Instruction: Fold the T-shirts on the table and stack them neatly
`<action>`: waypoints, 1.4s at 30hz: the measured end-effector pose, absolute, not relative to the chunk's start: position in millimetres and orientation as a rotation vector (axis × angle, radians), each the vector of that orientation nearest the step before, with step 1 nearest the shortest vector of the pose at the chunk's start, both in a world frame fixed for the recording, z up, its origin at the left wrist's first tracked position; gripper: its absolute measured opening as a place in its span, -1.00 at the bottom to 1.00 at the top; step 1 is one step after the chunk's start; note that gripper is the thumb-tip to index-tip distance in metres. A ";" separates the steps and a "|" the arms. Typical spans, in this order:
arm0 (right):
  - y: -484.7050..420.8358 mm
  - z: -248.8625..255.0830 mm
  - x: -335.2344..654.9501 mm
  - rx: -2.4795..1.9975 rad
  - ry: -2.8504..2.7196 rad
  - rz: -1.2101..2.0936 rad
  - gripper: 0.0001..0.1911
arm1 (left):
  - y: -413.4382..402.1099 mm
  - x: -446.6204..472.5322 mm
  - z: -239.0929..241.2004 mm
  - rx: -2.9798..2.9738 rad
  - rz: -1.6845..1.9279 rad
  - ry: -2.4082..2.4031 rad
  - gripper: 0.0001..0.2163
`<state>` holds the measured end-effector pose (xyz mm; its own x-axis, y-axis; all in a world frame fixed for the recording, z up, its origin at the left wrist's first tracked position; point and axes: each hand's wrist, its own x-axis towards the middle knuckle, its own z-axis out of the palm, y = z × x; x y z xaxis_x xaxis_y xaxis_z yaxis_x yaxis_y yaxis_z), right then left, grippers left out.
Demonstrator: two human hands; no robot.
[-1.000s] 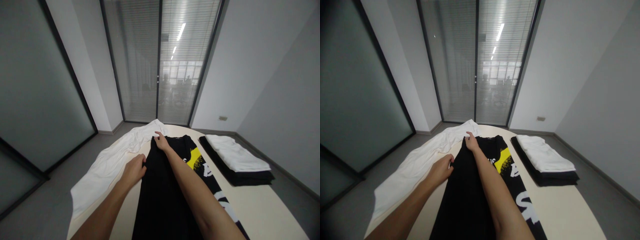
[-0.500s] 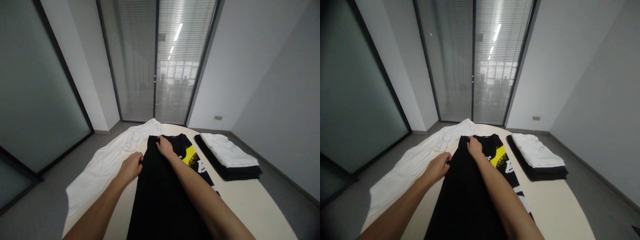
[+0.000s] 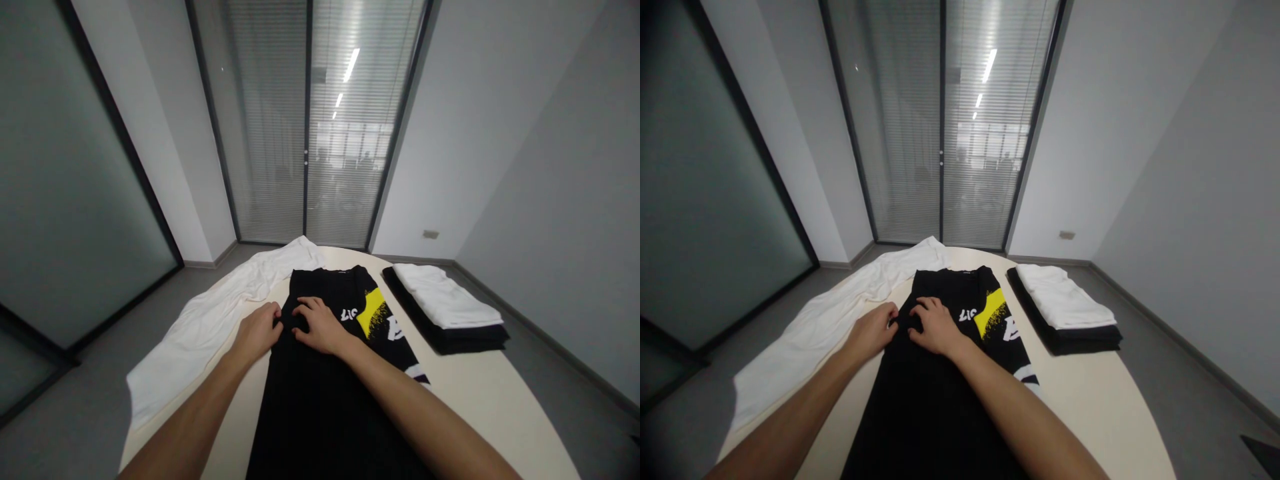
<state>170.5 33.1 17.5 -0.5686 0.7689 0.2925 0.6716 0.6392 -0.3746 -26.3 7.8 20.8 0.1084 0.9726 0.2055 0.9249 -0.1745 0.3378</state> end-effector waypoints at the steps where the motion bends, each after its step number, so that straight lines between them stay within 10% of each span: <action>1: 32.0 15.6 169.9 -1.141 -2.401 0.297 -0.65 | 7.5 -25.4 21.6 2.232 0.586 1.947 -0.96; 7: 30.1 17.0 170.6 -1.035 -2.369 0.151 -0.82 | 6.1 -26.1 24.7 2.240 0.571 1.924 -0.90; 16: 28.5 9.7 184.3 -1.088 -2.454 0.364 -0.43 | 4.7 -29.3 23.7 2.172 0.591 1.897 -0.85; 29: 25.8 13.7 182.3 -1.164 -2.471 0.422 -0.48 | 10.7 -22.1 15.8 1.995 0.648 2.076 -0.85; 42: 40.9 8.0 179.2 -1.188 -2.017 0.559 -0.61 | 12.4 6.3 0.8 1.534 1.373 1.406 -0.69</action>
<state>179.2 40.9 8.0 -0.3177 0.8763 0.3621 0.5650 0.4816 -0.6700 6.3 12.4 0.8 -0.1168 0.9562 0.2684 0.2912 -0.2254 0.9297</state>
